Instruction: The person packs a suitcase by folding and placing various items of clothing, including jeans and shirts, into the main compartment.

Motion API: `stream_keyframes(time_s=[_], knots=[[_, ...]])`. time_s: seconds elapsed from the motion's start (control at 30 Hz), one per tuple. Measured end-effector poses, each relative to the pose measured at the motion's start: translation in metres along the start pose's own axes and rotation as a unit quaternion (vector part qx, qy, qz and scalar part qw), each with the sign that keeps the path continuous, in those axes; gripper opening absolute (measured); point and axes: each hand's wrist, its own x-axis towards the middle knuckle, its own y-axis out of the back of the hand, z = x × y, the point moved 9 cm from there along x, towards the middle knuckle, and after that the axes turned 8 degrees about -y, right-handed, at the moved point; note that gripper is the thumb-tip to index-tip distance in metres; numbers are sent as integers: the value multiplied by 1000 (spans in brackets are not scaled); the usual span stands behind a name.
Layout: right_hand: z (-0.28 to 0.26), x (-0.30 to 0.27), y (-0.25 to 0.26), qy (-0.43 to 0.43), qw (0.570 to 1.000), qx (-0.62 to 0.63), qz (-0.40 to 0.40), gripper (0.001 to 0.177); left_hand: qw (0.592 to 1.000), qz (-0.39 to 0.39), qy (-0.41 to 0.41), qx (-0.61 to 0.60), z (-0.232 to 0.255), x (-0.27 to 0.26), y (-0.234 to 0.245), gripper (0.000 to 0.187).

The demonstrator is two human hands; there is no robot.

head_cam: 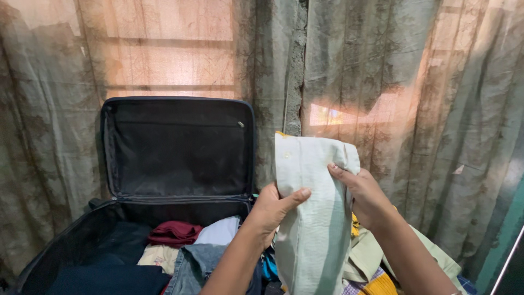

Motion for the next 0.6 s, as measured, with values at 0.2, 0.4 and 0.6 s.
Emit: stream_keyframes(time_s=[0.2,0.4,0.6], knots=[[7,1,12,-6,993,-9,117,35,992,63,-27,108,5,4,10,43],[-4,0,34,128,967,-79,204,68,981,181,-24,69,-25,10,41,47],[7,-19,26,25,959,-134,248,93,963,262,-57,6,-26,10,45,57]])
